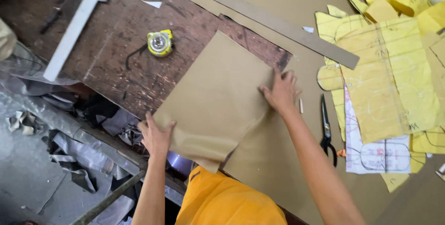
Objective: The person cuts a large sheet of brown cardboard using scissors, then places a newspaper on top and uses a wrench to hold it in place. They trim the edges of the newspaper with scissors and mark the cardboard with a white marker. The person then folds the cardboard and aligns a long strip along its edge.
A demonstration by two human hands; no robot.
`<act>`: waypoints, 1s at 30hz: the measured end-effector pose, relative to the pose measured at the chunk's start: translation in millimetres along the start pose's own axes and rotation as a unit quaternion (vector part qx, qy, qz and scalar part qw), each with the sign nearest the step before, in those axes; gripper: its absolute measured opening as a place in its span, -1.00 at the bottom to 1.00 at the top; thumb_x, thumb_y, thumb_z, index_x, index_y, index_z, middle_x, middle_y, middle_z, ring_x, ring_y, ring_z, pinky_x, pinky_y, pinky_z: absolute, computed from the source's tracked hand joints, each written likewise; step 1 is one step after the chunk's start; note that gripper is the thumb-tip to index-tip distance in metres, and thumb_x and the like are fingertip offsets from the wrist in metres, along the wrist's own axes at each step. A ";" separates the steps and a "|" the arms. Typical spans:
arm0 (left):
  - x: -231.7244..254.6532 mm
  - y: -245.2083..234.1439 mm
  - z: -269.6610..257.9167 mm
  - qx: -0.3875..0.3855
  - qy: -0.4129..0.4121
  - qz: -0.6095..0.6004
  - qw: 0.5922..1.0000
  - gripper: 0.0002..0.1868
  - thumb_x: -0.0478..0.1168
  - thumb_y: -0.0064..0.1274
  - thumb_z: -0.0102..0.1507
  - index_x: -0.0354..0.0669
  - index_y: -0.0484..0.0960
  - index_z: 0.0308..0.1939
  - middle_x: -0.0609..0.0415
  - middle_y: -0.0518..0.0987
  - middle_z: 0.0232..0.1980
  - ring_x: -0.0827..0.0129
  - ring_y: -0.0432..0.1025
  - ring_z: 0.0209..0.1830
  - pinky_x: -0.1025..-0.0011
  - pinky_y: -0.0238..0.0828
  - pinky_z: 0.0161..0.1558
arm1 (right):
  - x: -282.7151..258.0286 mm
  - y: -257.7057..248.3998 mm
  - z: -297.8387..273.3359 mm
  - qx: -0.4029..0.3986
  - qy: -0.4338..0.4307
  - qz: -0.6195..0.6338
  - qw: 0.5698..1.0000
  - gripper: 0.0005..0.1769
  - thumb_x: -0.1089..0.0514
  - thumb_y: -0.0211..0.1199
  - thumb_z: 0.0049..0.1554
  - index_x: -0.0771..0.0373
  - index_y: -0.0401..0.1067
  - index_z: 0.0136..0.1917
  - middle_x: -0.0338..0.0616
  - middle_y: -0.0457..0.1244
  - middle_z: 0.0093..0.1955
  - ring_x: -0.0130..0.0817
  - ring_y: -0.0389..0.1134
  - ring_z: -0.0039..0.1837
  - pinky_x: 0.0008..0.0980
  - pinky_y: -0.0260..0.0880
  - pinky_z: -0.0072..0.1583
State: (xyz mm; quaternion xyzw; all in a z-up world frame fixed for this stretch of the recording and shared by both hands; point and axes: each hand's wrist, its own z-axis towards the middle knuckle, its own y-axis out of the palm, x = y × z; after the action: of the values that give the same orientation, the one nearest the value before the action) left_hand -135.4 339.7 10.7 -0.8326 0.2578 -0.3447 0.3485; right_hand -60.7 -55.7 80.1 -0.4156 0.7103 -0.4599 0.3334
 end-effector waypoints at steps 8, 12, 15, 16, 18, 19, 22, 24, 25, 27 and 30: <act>8.6 -28.1 72.9 0.063 0.251 -0.013 0.966 -0.75 -0.16 0.13 0.27 -0.14 0.55 -0.02 -0.24 0.57 0.00 -0.22 0.45 0.05 -0.07 0.38 -0.02 | -20.4 41.6 57.7 0.027 -0.112 0.153 0.981 -0.32 0.10 0.38 0.05 0.33 0.35 0.40 0.23 0.26 0.34 0.15 0.25 0.38 0.03 0.25 0.37; 38.1 -74.8 166.1 -0.011 0.265 -0.031 0.964 -0.71 -0.15 0.18 0.24 -0.18 0.55 -0.02 -0.28 0.62 -0.09 -0.29 0.47 -0.01 -0.09 0.39 -0.07 | -23.1 64.0 -26.5 0.031 0.083 0.387 0.918 -0.34 0.31 0.26 -0.02 0.32 0.34 0.38 0.11 0.33 0.31 -0.08 0.36 0.31 -0.18 0.33 0.29; 79.9 -93.0 240.4 -0.068 0.252 0.066 0.963 -0.62 -0.14 0.17 0.23 -0.05 0.57 0.13 -0.23 0.63 0.02 -0.21 0.48 0.09 -0.07 0.41 0.04 | -52.1 87.6 -100.5 0.016 0.165 0.402 0.901 -0.38 0.28 0.30 0.01 0.36 0.34 0.35 0.11 0.35 0.28 -0.11 0.36 0.28 -0.22 0.31 0.28; 95.3 -90.2 256.6 -0.029 0.295 0.067 0.953 -0.56 -0.10 0.18 0.25 -0.04 0.55 0.20 -0.21 0.58 0.10 -0.18 0.45 0.15 -0.10 0.38 0.08 | -60.2 97.1 -115.0 0.023 0.154 0.391 0.907 -0.39 0.25 0.34 0.04 0.41 0.31 0.34 0.12 0.32 0.29 -0.11 0.33 0.29 -0.22 0.27 0.29; 112.0 -80.0 271.5 0.044 0.377 0.069 0.922 -0.44 0.00 0.20 0.30 -0.02 0.49 0.34 -0.16 0.50 0.26 -0.10 0.40 0.26 -0.14 0.32 0.16 | -73.4 118.4 -142.6 -0.010 0.220 0.379 0.899 -0.48 0.16 0.28 0.10 0.35 0.38 0.31 0.09 0.38 0.22 -0.14 0.40 0.22 -0.24 0.34 0.26; 120.0 -70.5 272.4 -0.006 0.392 0.048 0.919 -0.34 0.08 0.20 0.29 -0.01 0.40 0.41 -0.17 0.41 0.32 -0.10 0.33 0.32 -0.12 0.31 0.18 | -76.2 127.5 -152.1 -0.018 0.252 0.374 0.893 -0.52 0.11 0.24 0.13 0.31 0.41 0.30 0.07 0.42 0.18 -0.15 0.44 0.19 -0.24 0.37 0.24; 137.2 -40.2 249.7 -0.072 0.454 0.082 0.884 -0.02 0.27 0.32 0.09 -0.01 0.25 0.45 -0.30 0.21 0.38 -0.26 0.18 0.29 -0.28 0.15 0.11 | -76.5 145.6 -172.4 -0.003 0.328 0.428 0.842 -0.48 -0.06 0.17 0.21 0.36 0.44 0.28 0.21 0.42 0.19 0.03 0.43 0.21 -0.13 0.38 0.26; 139.3 -37.7 229.3 -0.065 0.461 0.129 0.875 -0.06 0.16 0.30 0.12 0.08 0.25 0.50 -0.26 0.23 0.37 -0.30 0.15 0.31 -0.26 0.16 0.18 | -78.4 147.6 -193.5 0.043 0.306 0.278 0.910 -0.40 -0.16 0.19 0.22 0.37 0.43 0.30 0.26 0.34 0.27 0.10 0.32 0.32 -0.09 0.28 0.34; 162.7 -37.9 236.7 -0.041 0.472 0.144 0.869 -0.08 0.10 0.29 0.13 0.12 0.25 0.53 -0.24 0.24 0.37 -0.31 0.14 0.32 -0.25 0.17 0.22 | -79.0 149.0 -171.3 0.082 0.282 0.204 0.934 -0.35 -0.20 0.20 0.23 0.38 0.42 0.31 0.28 0.30 0.31 0.13 0.27 0.38 -0.08 0.23 0.37; 193.2 -40.6 253.0 -0.054 0.497 0.094 0.861 -0.12 0.03 0.30 0.12 0.18 0.31 0.51 -0.22 0.23 0.42 -0.35 0.09 0.38 -0.23 0.14 0.28 | -77.8 148.0 -140.4 0.100 0.303 0.153 0.935 -0.29 -0.26 0.23 0.11 0.34 0.42 0.28 0.24 0.29 0.31 0.14 0.27 0.36 -0.05 0.24 0.34; 191.7 -32.7 281.3 -0.042 0.561 0.033 0.826 -0.21 -0.05 0.34 0.12 0.16 0.40 0.43 -0.20 0.21 0.48 -0.38 0.02 0.46 -0.23 0.06 0.37 | -75.3 152.9 -142.0 0.128 0.286 0.131 0.940 -0.20 -0.31 0.29 0.10 0.40 0.36 0.30 0.31 0.26 0.29 0.22 0.26 0.33 0.00 0.24 0.29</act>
State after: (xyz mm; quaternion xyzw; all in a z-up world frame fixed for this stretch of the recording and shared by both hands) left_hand 203.5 345.0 -35.0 -0.5007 0.4500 -0.7297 0.1199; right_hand -193.1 100.6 -5.0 -0.1232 0.7591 -0.5988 0.2235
